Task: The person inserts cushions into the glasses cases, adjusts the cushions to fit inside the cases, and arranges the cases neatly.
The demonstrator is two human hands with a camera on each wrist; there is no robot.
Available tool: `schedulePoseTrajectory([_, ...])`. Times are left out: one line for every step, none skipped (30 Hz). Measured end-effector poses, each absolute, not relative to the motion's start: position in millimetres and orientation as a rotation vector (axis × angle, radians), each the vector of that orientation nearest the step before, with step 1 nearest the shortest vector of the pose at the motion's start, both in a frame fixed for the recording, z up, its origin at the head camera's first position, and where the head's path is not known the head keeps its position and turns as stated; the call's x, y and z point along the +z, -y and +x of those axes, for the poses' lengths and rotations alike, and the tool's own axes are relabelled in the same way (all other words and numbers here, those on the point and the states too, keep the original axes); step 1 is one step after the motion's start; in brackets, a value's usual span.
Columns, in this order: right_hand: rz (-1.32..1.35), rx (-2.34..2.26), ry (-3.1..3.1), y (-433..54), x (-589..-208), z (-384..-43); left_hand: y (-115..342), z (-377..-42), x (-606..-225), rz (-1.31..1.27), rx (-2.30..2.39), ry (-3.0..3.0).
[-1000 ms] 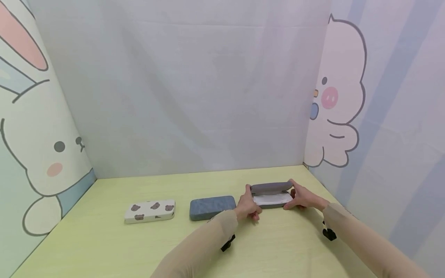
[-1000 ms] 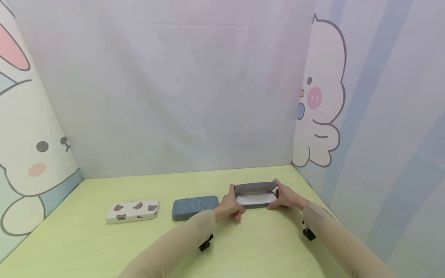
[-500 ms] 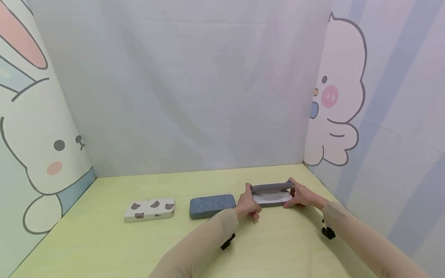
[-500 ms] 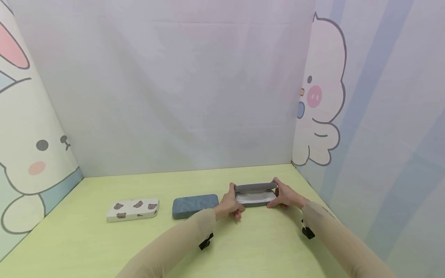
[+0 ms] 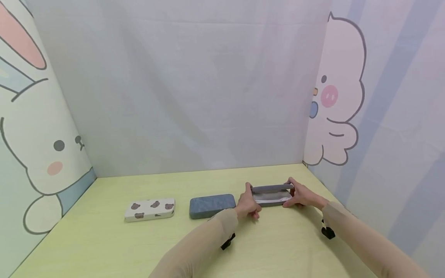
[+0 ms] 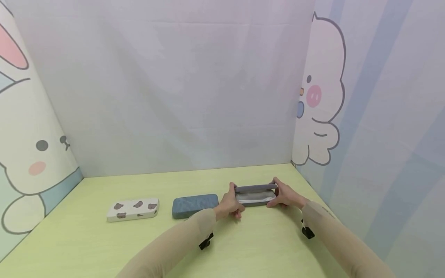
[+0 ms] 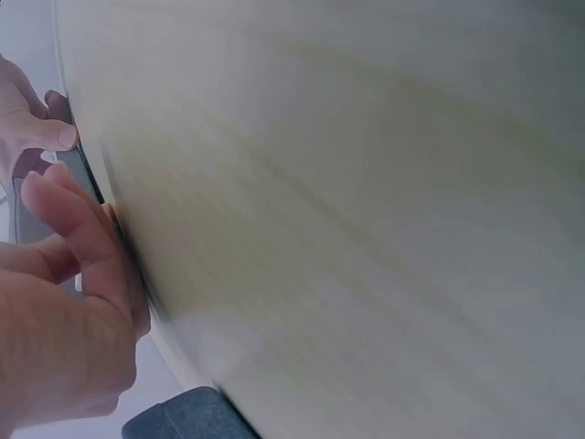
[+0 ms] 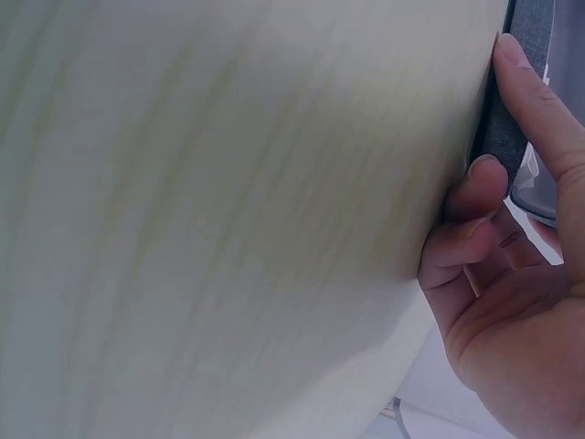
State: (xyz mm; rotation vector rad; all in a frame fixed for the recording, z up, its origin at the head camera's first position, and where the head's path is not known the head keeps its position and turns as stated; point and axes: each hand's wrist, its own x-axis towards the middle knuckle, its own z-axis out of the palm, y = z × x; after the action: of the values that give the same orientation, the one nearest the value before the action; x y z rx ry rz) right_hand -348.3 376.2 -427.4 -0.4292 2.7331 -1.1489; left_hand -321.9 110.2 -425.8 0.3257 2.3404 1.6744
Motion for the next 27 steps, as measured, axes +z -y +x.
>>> schedulePoseTrajectory([-0.43,-1.149,-2.735,-375.9,-427.1,-348.0,-110.0,-321.5,-425.2,0.325,1.673,-2.341])
schedulePoseTrajectory([-0.429,-1.148,-2.736,-375.5,-427.0,-347.9,-109.8,-321.0,-424.7,0.326,1.67,-2.345])
schedulePoseTrajectory([-0.438,-1.143,-2.739,-375.2,-427.1,-347.7,-109.7,-320.6,-424.3,0.324,1.667,-2.346])
schedulePoseTrajectory([-0.433,-1.143,-2.738,-374.8,-426.9,-347.6,-109.5,-320.2,-424.2,0.329,1.663,-2.351])
schedulePoseTrajectory([-0.43,-1.143,-2.737,-374.6,-427.0,-347.6,-109.5,-319.8,-424.1,0.328,1.661,-2.351])
schedulePoseTrajectory([-0.429,-1.138,-2.739,-374.5,-427.1,-347.8,-109.6,-319.6,-424.0,0.328,1.661,-2.351])
schedulePoseTrajectory([-0.428,-1.135,-2.741,-374.6,-427.2,-347.9,-109.6,-319.3,-424.0,0.334,1.661,-2.353])
schedulePoseTrajectory([-0.429,-1.132,-2.743,-374.9,-427.4,-348.1,-109.6,-319.0,-424.1,0.342,1.658,-2.359])
schedulePoseTrajectory([-0.433,-1.127,-2.746,-375.2,-427.5,-348.4,-109.7,-319.1,-424.3,0.345,1.66,-2.359])
schedulePoseTrajectory([-0.423,-1.126,-2.749,-375.5,-427.3,-348.6,-109.8,-319.1,-424.5,0.346,1.661,-2.359])
schedulePoseTrajectory([-0.426,-1.12,-2.753,-375.9,-427.4,-348.8,-110.0,-319.3,-424.5,0.343,1.662,-2.358])
schedulePoseTrajectory([-0.425,-1.116,-2.756,-376.1,-427.5,-348.9,-110.1,-319.5,-424.8,0.346,1.661,-2.362])
schedulePoseTrajectory([-0.424,-1.113,-2.757,-376.4,-427.1,-348.8,-110.3,-319.7,-424.9,0.348,1.66,-2.366])
schedulePoseTrajectory([-0.425,-1.111,-2.756,-376.6,-426.8,-348.7,-110.6,-320.1,-424.9,0.342,1.658,-2.368])
schedulePoseTrajectory([-0.431,-1.109,-2.758,-376.8,-426.6,-348.7,-110.8,-320.4,-424.8,0.335,1.658,-2.372])
schedulePoseTrajectory([-0.436,-1.108,-2.758,-376.7,-426.4,-348.6,-111.0,-320.7,-424.5,0.333,1.652,-2.38])
schedulePoseTrajectory([-0.442,-1.107,-2.759,-376.7,-426.1,-348.6,-111.2,-321.0,-424.4,0.332,1.645,-2.393])
schedulePoseTrajectory([-0.451,-1.103,-2.763,-376.8,-426.0,-348.7,-111.4,-321.4,-424.2,0.33,1.636,-2.405])
schedulePoseTrajectory([-0.456,-1.097,-2.769,-376.7,-425.8,-348.8,-111.5,-321.7,-423.9,0.326,1.629,-2.415])
schedulePoseTrajectory([-0.462,-1.093,-2.776,-376.6,-425.7,-348.9,-111.7,-322.0,-423.7,0.322,1.623,-2.426])
schedulePoseTrajectory([-0.469,-1.087,-2.784,-376.4,-425.7,-349.0,-111.8,-322.1,-423.7,0.32,1.617,-2.434])
schedulePoseTrajectory([-0.472,-1.078,-2.79,-376.3,-425.6,-348.9,-112.0,-322.3,-423.8,0.318,1.614,-2.438])
schedulePoseTrajectory([-0.467,-1.073,-2.796,-376.1,-425.4,-348.7,-112.2,-322.3,-424.2,0.315,1.615,-2.44])
schedulePoseTrajectory([-0.474,-1.064,-2.801,-376.0,-425.4,-348.2,-112.5,-322.3,-424.8,0.31,1.617,-2.438])
schedulePoseTrajectory([-0.474,-1.059,-2.804,-375.5,-425.2,-347.7,-112.8,-322.2,-425.7,0.307,1.62,-2.436])
schedulePoseTrajectory([-0.483,-1.051,-2.807,-375.4,-424.8,-347.0,-113.2,-322.0,-426.7,0.303,1.622,-2.435])
schedulePoseTrajectory([-0.492,-1.034,-2.811,-375.3,-423.9,-345.8,-113.9,-322.0,-427.8,0.3,1.623,-2.432])
